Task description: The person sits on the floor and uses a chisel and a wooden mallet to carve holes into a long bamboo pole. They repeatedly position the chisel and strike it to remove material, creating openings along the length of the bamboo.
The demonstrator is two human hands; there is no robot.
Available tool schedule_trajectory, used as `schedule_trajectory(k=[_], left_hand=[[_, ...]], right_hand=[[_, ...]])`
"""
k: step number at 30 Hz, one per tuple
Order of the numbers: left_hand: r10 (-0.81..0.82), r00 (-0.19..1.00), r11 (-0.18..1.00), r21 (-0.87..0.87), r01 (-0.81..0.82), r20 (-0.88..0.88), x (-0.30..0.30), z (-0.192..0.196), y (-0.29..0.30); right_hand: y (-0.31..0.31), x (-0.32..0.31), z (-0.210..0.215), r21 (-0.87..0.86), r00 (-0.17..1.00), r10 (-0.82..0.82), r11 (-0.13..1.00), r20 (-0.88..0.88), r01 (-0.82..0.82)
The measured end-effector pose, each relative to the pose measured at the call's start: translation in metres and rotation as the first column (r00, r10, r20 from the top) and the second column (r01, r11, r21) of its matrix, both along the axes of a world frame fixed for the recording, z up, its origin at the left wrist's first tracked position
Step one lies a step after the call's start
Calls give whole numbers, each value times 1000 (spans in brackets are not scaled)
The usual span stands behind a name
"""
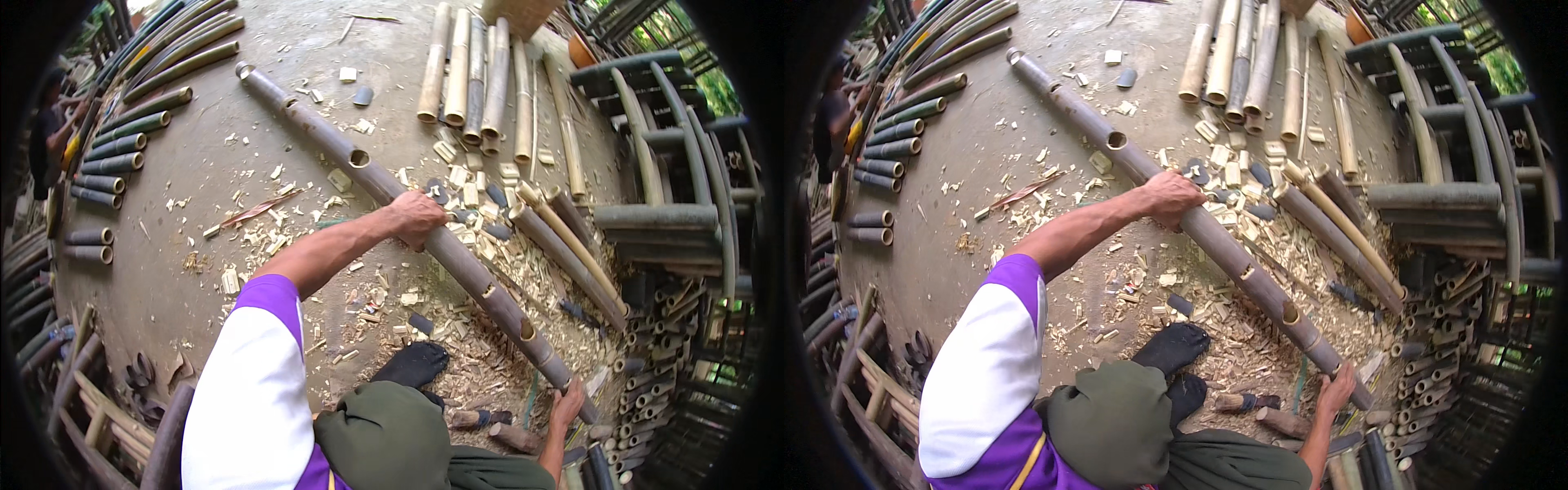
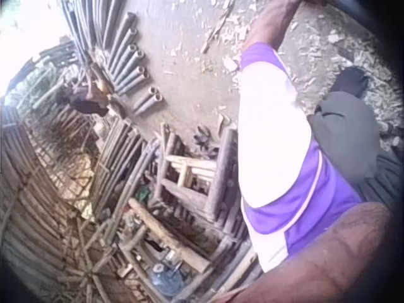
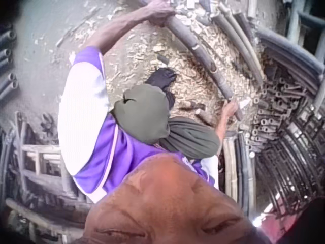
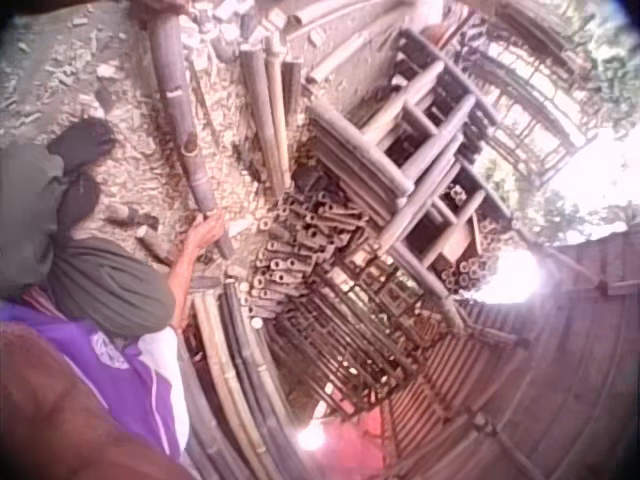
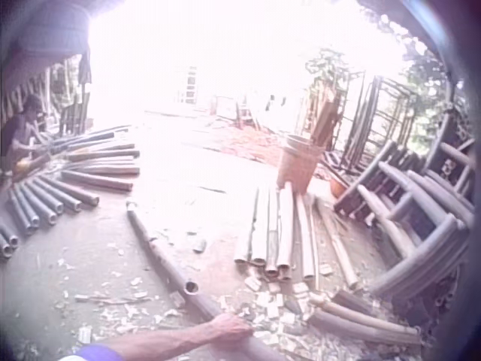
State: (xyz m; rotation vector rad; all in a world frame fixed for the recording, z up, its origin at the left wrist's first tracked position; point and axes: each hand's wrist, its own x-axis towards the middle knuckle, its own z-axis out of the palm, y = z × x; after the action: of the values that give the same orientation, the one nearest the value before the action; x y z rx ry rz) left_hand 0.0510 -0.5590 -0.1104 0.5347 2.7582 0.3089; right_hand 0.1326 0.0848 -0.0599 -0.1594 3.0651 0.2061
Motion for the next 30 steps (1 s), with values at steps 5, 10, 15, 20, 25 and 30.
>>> schedule_trajectory(k=[5,10,15,20,25,30], left_hand=[[2,1000,1000,14,-2,-27,14,-2,-7],[-28,997,999,36,31,-75,7,-11,-4],[-19,999,1000,8,19,-47,3,-13,0],[-20,998,1000,4,20,-56,4,-18,-6],[-10,1000,1000,22,11,-18,6,-10,-6],[-5,1000,1000,23,6,-17,4,-6,-3]], right_hand=[[-14,-25,23,49,985,35,998,171,-44],[-17,-32,25,109,980,-52,994,193,32],[-9,-29,23,88,984,20,995,177,-36],[-28,-25,26,66,988,7,998,154,-17],[-28,-24,26,74,991,44,996,124,-53],[-14,-23,18,59,995,92,994,47,-95]])
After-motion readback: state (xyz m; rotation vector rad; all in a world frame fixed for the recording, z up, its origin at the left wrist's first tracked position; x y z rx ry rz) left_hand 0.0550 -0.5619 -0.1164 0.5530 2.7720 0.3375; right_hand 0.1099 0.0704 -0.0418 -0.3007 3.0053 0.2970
